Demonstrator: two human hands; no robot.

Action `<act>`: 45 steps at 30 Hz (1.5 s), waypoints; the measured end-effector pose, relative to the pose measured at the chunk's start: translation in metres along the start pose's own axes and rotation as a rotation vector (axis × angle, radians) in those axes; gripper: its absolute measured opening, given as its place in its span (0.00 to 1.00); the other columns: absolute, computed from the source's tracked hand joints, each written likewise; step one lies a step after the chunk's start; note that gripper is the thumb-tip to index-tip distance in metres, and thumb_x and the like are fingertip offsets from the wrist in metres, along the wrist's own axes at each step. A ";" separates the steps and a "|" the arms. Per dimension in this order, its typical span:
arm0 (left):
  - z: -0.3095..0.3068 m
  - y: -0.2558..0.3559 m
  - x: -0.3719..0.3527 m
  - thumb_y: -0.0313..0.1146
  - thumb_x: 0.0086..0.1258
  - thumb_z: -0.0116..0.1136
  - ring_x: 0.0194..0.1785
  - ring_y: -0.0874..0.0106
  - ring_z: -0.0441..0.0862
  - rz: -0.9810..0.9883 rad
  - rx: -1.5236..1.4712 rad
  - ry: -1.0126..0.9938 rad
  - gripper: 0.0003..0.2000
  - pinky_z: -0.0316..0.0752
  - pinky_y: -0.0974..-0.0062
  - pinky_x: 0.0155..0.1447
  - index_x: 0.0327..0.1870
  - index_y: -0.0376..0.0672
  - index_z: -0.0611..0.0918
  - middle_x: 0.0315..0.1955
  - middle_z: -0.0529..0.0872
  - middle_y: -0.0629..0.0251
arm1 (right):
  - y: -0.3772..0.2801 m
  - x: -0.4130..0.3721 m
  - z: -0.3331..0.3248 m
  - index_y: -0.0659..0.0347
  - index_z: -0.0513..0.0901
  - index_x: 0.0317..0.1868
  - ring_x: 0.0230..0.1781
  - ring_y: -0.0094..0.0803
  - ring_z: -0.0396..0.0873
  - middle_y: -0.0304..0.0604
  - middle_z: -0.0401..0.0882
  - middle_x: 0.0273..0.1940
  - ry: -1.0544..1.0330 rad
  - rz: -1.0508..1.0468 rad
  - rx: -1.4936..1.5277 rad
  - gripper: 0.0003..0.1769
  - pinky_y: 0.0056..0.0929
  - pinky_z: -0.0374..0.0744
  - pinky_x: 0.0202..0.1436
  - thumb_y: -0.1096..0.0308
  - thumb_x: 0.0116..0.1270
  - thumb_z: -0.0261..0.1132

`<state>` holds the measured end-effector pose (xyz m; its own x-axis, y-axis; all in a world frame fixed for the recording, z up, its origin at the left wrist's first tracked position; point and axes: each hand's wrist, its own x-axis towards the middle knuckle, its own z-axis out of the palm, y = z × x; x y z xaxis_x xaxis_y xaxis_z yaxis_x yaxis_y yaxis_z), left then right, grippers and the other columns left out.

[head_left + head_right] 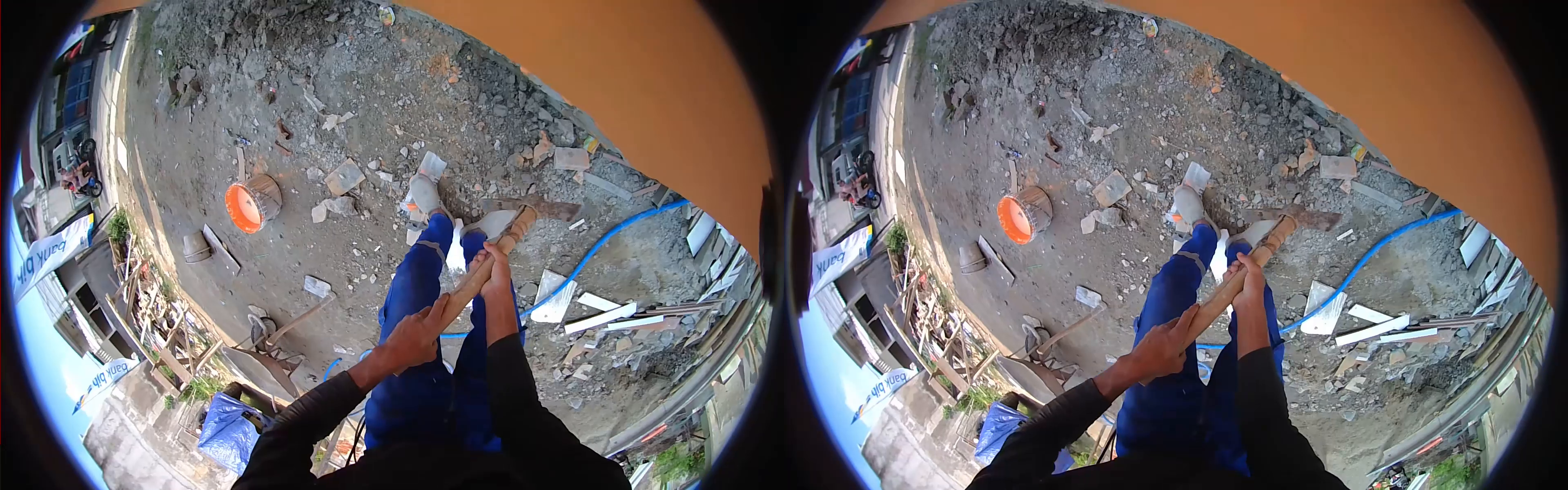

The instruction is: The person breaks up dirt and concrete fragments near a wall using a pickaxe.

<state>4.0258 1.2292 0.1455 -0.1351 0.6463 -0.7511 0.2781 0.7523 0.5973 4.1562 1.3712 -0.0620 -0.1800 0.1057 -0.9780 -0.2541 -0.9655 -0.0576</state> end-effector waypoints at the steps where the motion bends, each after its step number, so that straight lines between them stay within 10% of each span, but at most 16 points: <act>1: -0.006 -0.004 0.014 0.23 0.56 0.62 0.50 0.36 0.84 0.071 0.018 -0.090 0.45 0.80 0.44 0.53 0.80 0.35 0.56 0.52 0.83 0.33 | -0.010 -0.008 -0.002 0.54 0.77 0.38 0.28 0.27 0.75 0.35 0.74 0.29 0.016 -0.079 0.058 0.11 0.30 0.77 0.33 0.67 0.62 0.73; 8: 0.005 0.001 0.142 0.36 0.55 0.72 0.47 0.49 0.89 0.429 0.250 -0.292 0.36 0.83 0.52 0.50 0.70 0.58 0.74 0.42 0.90 0.53 | -0.107 -0.101 -0.037 0.55 0.74 0.44 0.34 0.27 0.74 0.35 0.73 0.33 0.196 -0.843 0.297 0.09 0.31 0.76 0.44 0.73 0.67 0.65; 12: 0.043 0.038 0.208 0.43 0.47 0.76 0.40 0.52 0.89 0.541 0.290 -0.035 0.19 0.83 0.50 0.45 0.38 0.45 0.85 0.32 0.89 0.55 | -0.132 -0.174 -0.033 0.59 0.72 0.58 0.40 0.33 0.77 0.40 0.78 0.41 0.152 -1.402 0.340 0.16 0.36 0.78 0.53 0.72 0.73 0.63; 16: 0.017 0.100 0.264 0.39 0.43 0.73 0.38 0.51 0.89 0.793 0.263 -0.160 0.14 0.84 0.54 0.46 0.30 0.43 0.86 0.29 0.89 0.52 | -0.125 -0.198 0.050 0.64 0.76 0.51 0.47 0.37 0.81 0.46 0.80 0.42 0.555 -1.702 0.204 0.11 0.42 0.82 0.60 0.68 0.76 0.66; 22: -0.078 -0.074 0.320 0.42 0.47 0.75 0.37 0.50 0.89 0.602 0.421 -0.073 0.15 0.85 0.56 0.45 0.30 0.41 0.87 0.30 0.89 0.50 | -0.039 -0.001 0.154 0.70 0.79 0.46 0.28 0.32 0.79 0.44 0.79 0.31 0.675 -1.512 0.451 0.09 0.32 0.83 0.33 0.74 0.72 0.68; 26: -0.144 -0.254 0.254 0.40 0.56 0.73 0.51 0.45 0.88 -0.163 0.530 -0.086 0.18 0.82 0.51 0.58 0.44 0.38 0.87 0.42 0.89 0.41 | 0.136 0.230 0.182 0.67 0.79 0.46 0.21 0.32 0.81 0.44 0.81 0.30 0.536 -0.705 0.071 0.12 0.31 0.79 0.22 0.70 0.70 0.71; 35: -0.168 -0.204 0.220 0.34 0.53 0.74 0.44 0.47 0.90 0.133 0.803 -0.083 0.21 0.85 0.52 0.51 0.45 0.34 0.82 0.38 0.90 0.46 | 0.147 0.218 0.145 0.57 0.78 0.40 0.28 0.31 0.77 0.38 0.76 0.27 -0.003 -0.305 0.625 0.11 0.34 0.83 0.39 0.60 0.70 0.70; 45: -0.242 -0.308 0.074 0.33 0.54 0.71 0.41 0.41 0.87 -0.029 0.622 -0.233 0.19 0.82 0.45 0.47 0.45 0.38 0.81 0.34 0.88 0.42 | 0.300 0.074 0.220 0.61 0.77 0.40 0.26 0.33 0.79 0.41 0.76 0.31 0.250 -0.237 0.608 0.09 0.37 0.81 0.34 0.76 0.62 0.69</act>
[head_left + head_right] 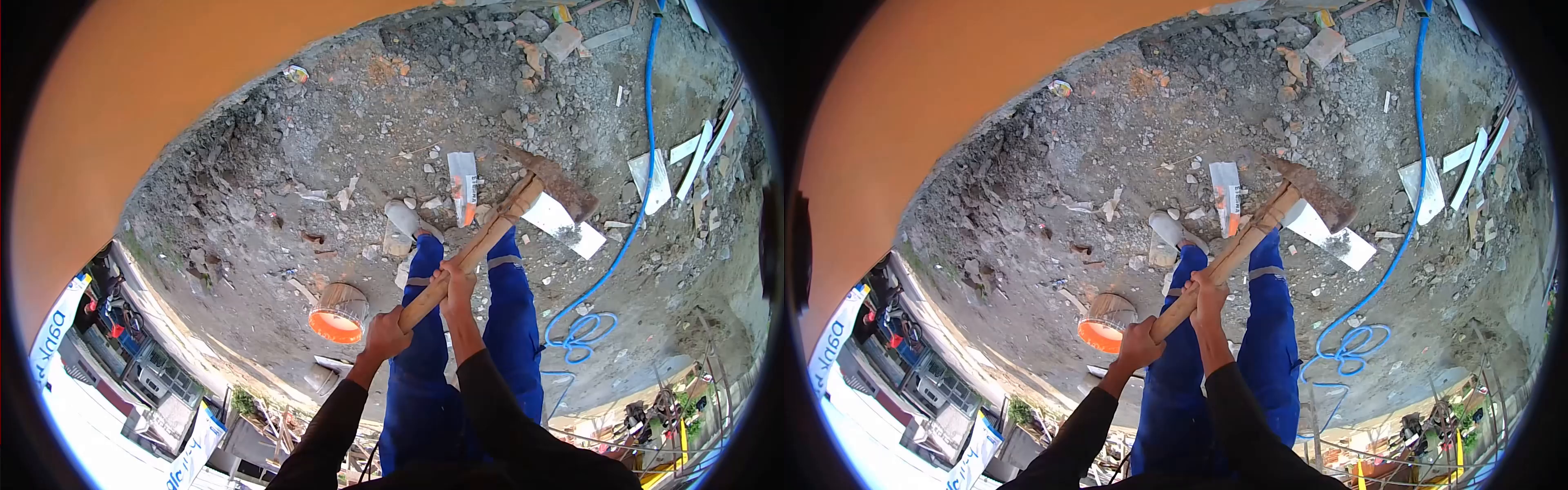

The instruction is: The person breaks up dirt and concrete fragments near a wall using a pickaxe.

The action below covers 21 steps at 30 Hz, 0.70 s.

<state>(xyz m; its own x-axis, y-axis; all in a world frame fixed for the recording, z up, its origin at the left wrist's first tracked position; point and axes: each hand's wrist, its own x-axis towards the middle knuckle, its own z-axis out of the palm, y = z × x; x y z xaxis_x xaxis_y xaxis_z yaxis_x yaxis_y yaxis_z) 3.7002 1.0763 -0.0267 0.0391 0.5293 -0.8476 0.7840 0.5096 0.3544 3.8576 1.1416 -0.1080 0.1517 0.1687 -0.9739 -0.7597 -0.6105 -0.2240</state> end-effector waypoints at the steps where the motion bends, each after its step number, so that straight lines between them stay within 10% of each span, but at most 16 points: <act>1: -0.002 -0.003 0.004 0.32 0.53 0.71 0.42 0.42 0.87 0.083 -0.040 -0.026 0.18 0.82 0.46 0.47 0.45 0.38 0.81 0.34 0.88 0.43 | -0.014 -0.009 0.007 0.61 0.77 0.40 0.26 0.33 0.79 0.41 0.76 0.31 0.000 0.000 0.004 0.09 0.37 0.81 0.34 0.76 0.62 0.69; 9: -0.008 0.230 0.148 0.32 0.49 0.73 0.37 0.47 0.86 0.909 -0.379 0.058 0.21 0.80 0.53 0.41 0.46 0.41 0.83 0.29 0.86 0.49 | -0.261 -0.079 0.049 0.68 0.69 0.66 0.35 0.30 0.79 0.43 0.78 0.41 0.013 -1.073 -0.025 0.26 0.33 0.82 0.44 0.77 0.70 0.67; 12: -0.035 0.295 0.185 0.34 0.50 0.74 0.38 0.46 0.87 0.937 -0.425 0.063 0.19 0.80 0.54 0.42 0.45 0.41 0.85 0.30 0.88 0.49 | -0.315 -0.060 0.078 0.70 0.73 0.63 0.32 0.29 0.79 0.43 0.80 0.37 0.055 -1.231 -0.037 0.23 0.30 0.82 0.39 0.74 0.71 0.68; 17: -0.038 0.218 0.212 0.37 0.54 0.73 0.41 0.48 0.89 0.594 -0.411 0.134 0.17 0.83 0.57 0.47 0.43 0.41 0.87 0.35 0.90 0.48 | -0.254 0.029 0.120 0.68 0.78 0.44 0.24 0.27 0.78 0.42 0.80 0.30 0.061 -1.019 -0.094 0.08 0.28 0.79 0.27 0.74 0.70 0.67; 21: 0.014 0.123 0.166 0.38 0.56 0.71 0.47 0.45 0.88 -0.002 -0.207 0.159 0.19 0.82 0.53 0.54 0.47 0.37 0.86 0.41 0.90 0.42 | -0.129 0.141 0.088 0.63 0.79 0.39 0.18 0.28 0.78 0.42 0.79 0.26 -0.016 -0.374 -0.419 0.09 0.31 0.77 0.21 0.70 0.66 0.71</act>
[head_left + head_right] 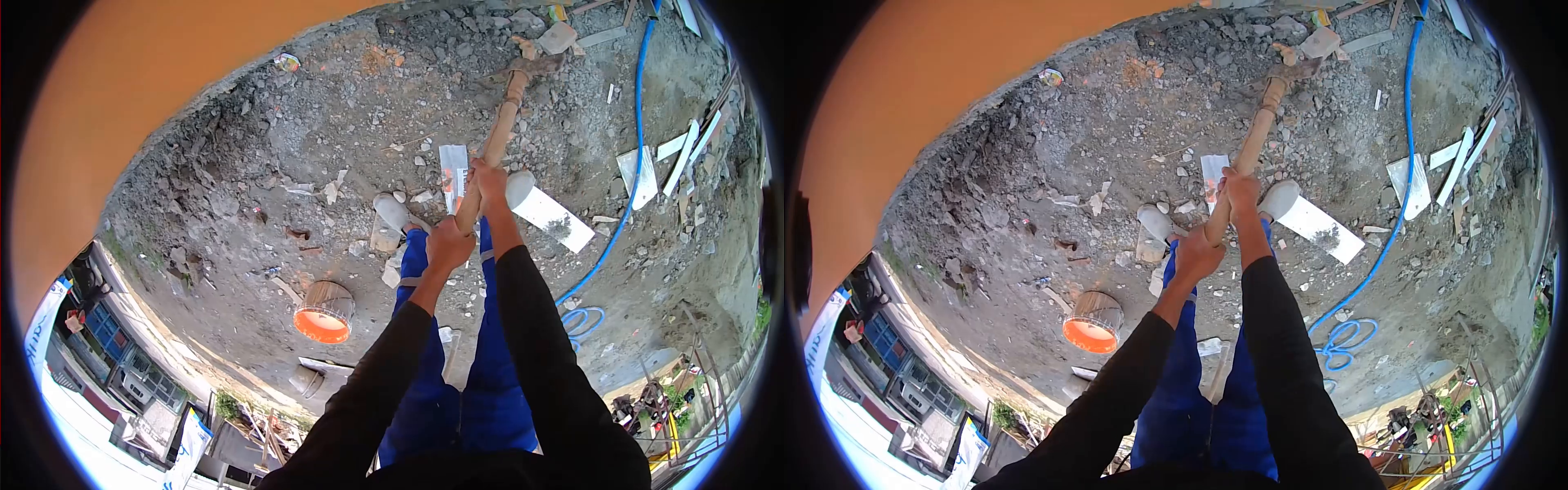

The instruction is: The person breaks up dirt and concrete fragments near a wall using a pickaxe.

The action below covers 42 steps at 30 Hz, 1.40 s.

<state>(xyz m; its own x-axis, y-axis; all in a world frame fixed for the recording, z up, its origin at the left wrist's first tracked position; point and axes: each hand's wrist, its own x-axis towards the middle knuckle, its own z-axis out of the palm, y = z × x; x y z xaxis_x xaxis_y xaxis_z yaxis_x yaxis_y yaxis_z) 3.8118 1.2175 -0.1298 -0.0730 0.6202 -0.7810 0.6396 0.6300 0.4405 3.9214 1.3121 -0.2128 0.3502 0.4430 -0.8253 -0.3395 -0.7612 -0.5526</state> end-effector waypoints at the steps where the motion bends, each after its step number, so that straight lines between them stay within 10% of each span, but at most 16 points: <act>1: -0.003 -0.002 -0.009 0.37 0.57 0.70 0.48 0.43 0.88 -0.112 0.077 0.033 0.20 0.81 0.51 0.56 0.49 0.36 0.85 0.42 0.90 0.40 | 0.009 -0.001 0.007 0.62 0.79 0.38 0.18 0.29 0.77 0.42 0.79 0.26 -0.058 0.164 -0.027 0.10 0.32 0.78 0.21 0.69 0.65 0.71; 10: -0.024 0.024 -0.077 0.35 0.57 0.70 0.50 0.41 0.86 -0.156 0.018 -0.056 0.18 0.79 0.47 0.56 0.45 0.35 0.83 0.40 0.88 0.38 | -0.010 0.003 -0.040 0.59 0.78 0.38 0.29 0.28 0.79 0.37 0.76 0.30 -0.280 0.358 0.345 0.11 0.34 0.82 0.34 0.66 0.63 0.71; 16: -0.012 -0.102 -0.181 0.34 0.56 0.71 0.43 0.40 0.86 -0.055 0.057 -0.072 0.22 0.80 0.45 0.51 0.52 0.38 0.80 0.37 0.88 0.42 | 0.067 -0.134 -0.061 0.59 0.79 0.40 0.24 0.29 0.78 0.39 0.77 0.28 -0.139 0.387 0.217 0.08 0.32 0.79 0.30 0.71 0.63 0.69; 20: -0.019 -0.118 -0.151 0.33 0.56 0.71 0.44 0.43 0.86 0.155 0.000 -0.244 0.24 0.80 0.44 0.52 0.55 0.42 0.79 0.37 0.89 0.45 | 0.026 -0.176 -0.069 0.62 0.76 0.43 0.23 0.31 0.78 0.42 0.77 0.29 0.025 0.128 0.322 0.12 0.32 0.80 0.29 0.76 0.60 0.68; 29: -0.041 0.092 0.035 0.38 0.53 0.75 0.40 0.44 0.86 0.719 -0.229 -0.118 0.19 0.81 0.51 0.46 0.45 0.42 0.84 0.34 0.88 0.49 | -0.185 -0.091 -0.042 0.68 0.76 0.49 0.27 0.30 0.78 0.43 0.79 0.34 0.220 -0.633 0.310 0.12 0.32 0.81 0.32 0.75 0.68 0.67; 32: -0.056 0.071 0.050 0.39 0.55 0.74 0.43 0.43 0.87 0.666 -0.176 -0.030 0.18 0.81 0.51 0.48 0.44 0.42 0.85 0.37 0.89 0.46 | -0.145 -0.052 -0.002 0.67 0.79 0.44 0.23 0.29 0.78 0.43 0.80 0.30 0.168 -0.540 0.276 0.08 0.31 0.80 0.25 0.73 0.68 0.69; 38: -0.003 -0.046 -0.027 0.37 0.55 0.67 0.48 0.45 0.88 -0.230 -0.036 -0.014 0.21 0.81 0.52 0.55 0.48 0.32 0.84 0.39 0.89 0.40 | 0.040 -0.018 0.028 0.64 0.82 0.35 0.18 0.30 0.78 0.40 0.78 0.23 -0.102 0.218 -0.205 0.08 0.33 0.77 0.19 0.69 0.65 0.72; 42: -0.042 -0.076 -0.081 0.35 0.57 0.67 0.47 0.43 0.88 -0.162 -0.190 -0.098 0.19 0.81 0.52 0.53 0.46 0.32 0.84 0.39 0.89 0.39 | 0.081 -0.080 0.027 0.63 0.83 0.35 0.20 0.29 0.79 0.40 0.78 0.23 -0.157 0.130 -0.085 0.08 0.31 0.79 0.24 0.68 0.62 0.71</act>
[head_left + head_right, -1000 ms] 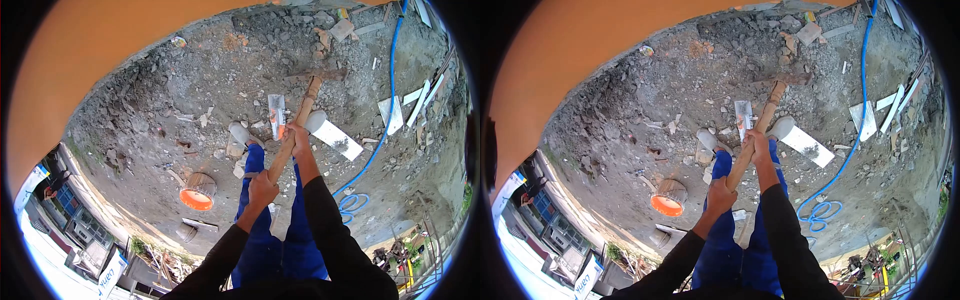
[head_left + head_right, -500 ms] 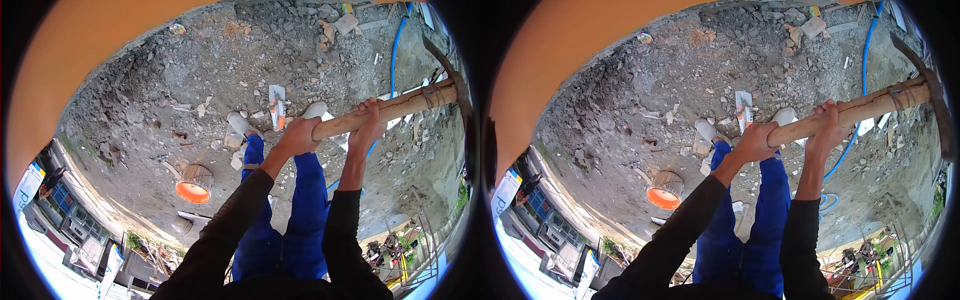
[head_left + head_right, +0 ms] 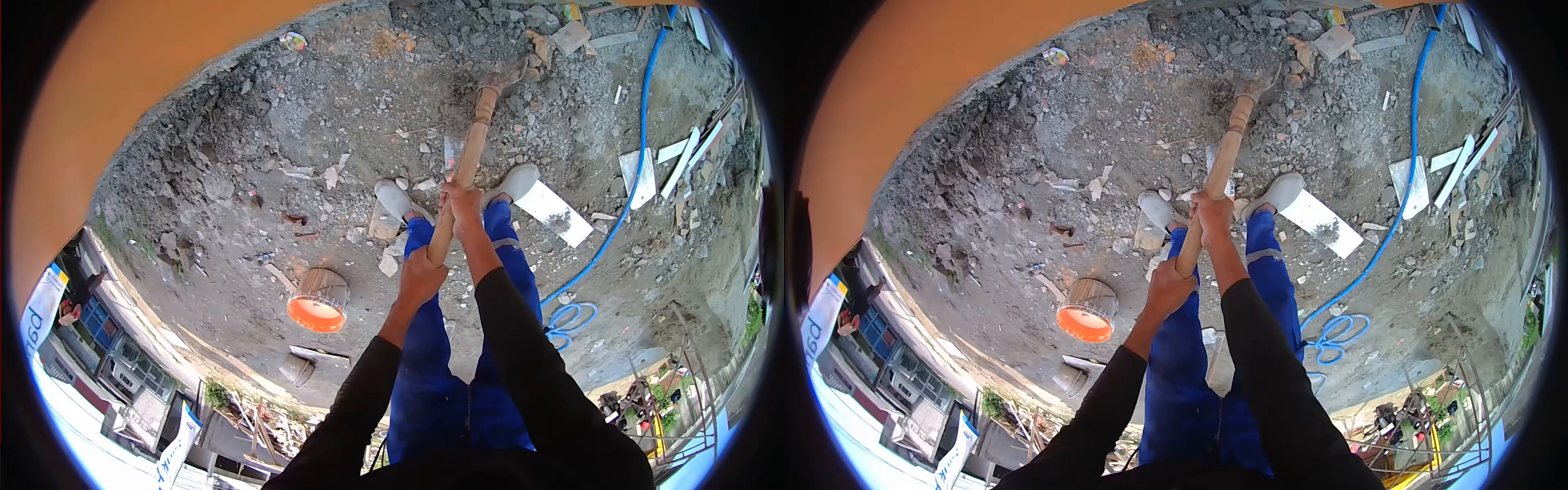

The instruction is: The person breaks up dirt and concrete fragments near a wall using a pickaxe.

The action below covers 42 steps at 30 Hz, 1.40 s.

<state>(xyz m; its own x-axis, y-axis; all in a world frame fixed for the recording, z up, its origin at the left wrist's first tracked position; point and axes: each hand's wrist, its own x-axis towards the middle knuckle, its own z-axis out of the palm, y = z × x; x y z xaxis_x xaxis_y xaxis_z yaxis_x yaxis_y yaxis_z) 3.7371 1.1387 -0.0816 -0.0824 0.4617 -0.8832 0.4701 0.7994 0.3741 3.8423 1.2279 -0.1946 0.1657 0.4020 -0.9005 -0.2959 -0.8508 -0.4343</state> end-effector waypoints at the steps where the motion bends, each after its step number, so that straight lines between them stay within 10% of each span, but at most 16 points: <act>1: 0.000 -0.019 -0.012 0.34 0.58 0.67 0.46 0.42 0.88 0.042 0.053 0.030 0.21 0.81 0.51 0.53 0.52 0.32 0.82 0.40 0.89 0.38 | 0.007 -0.022 0.004 0.64 0.82 0.35 0.20 0.29 0.79 0.40 0.78 0.24 0.006 0.011 0.040 0.08 0.31 0.79 0.24 0.68 0.62 0.71; 8: -0.020 -0.089 -0.040 0.29 0.56 0.70 0.40 0.40 0.87 0.369 0.073 -0.041 0.24 0.82 0.49 0.46 0.56 0.38 0.79 0.35 0.88 0.43 | 0.019 -0.116 0.005 0.65 0.78 0.37 0.20 0.28 0.77 0.40 0.77 0.26 0.107 -0.120 0.321 0.06 0.29 0.79 0.25 0.78 0.63 0.67; 16: -0.045 0.139 0.105 0.33 0.52 0.73 0.43 0.46 0.87 0.907 0.113 -0.034 0.21 0.81 0.50 0.48 0.49 0.44 0.82 0.37 0.89 0.47 | -0.206 -0.054 -0.018 0.64 0.77 0.45 0.24 0.30 0.74 0.40 0.75 0.29 0.208 -0.723 0.516 0.08 0.34 0.77 0.30 0.79 0.69 0.66; 20: -0.064 0.128 0.135 0.33 0.53 0.73 0.44 0.45 0.87 0.883 0.141 0.073 0.20 0.81 0.49 0.49 0.48 0.44 0.83 0.38 0.89 0.46 | -0.201 0.006 0.025 0.64 0.79 0.40 0.24 0.30 0.76 0.40 0.75 0.27 0.221 -0.624 0.504 0.05 0.33 0.78 0.29 0.76 0.68 0.68; 27: -0.031 -0.018 0.060 0.34 0.56 0.68 0.47 0.41 0.87 -0.006 0.259 0.260 0.19 0.81 0.46 0.53 0.49 0.38 0.83 0.39 0.89 0.41 | 0.002 0.064 0.070 0.60 0.81 0.36 0.21 0.30 0.78 0.38 0.77 0.26 -0.042 0.142 0.101 0.06 0.36 0.79 0.25 0.70 0.64 0.71; 36: -0.019 -0.090 -0.052 0.33 0.55 0.70 0.42 0.42 0.88 0.073 0.233 0.116 0.21 0.82 0.47 0.49 0.50 0.39 0.80 0.34 0.88 0.41 | 0.067 -0.077 0.009 0.61 0.78 0.44 0.21 0.28 0.77 0.37 0.76 0.28 -0.074 0.170 0.356 0.09 0.32 0.78 0.25 0.75 0.66 0.70; 42: 0.023 0.006 0.023 0.32 0.54 0.72 0.40 0.44 0.87 0.608 0.111 -0.010 0.22 0.82 0.50 0.46 0.51 0.41 0.79 0.34 0.88 0.47 | -0.075 -0.079 -0.053 0.66 0.74 0.48 0.23 0.29 0.77 0.45 0.79 0.34 0.201 -0.377 0.396 0.13 0.29 0.80 0.28 0.82 0.65 0.65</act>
<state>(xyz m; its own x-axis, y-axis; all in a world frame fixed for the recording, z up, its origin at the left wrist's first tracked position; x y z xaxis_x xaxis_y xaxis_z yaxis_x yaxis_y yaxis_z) 3.7579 1.1455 -0.1063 0.2369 0.8179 -0.5244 0.5190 0.3497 0.7799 3.9010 1.2419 -0.0895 0.4913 0.5476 -0.6773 -0.5049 -0.4545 -0.7338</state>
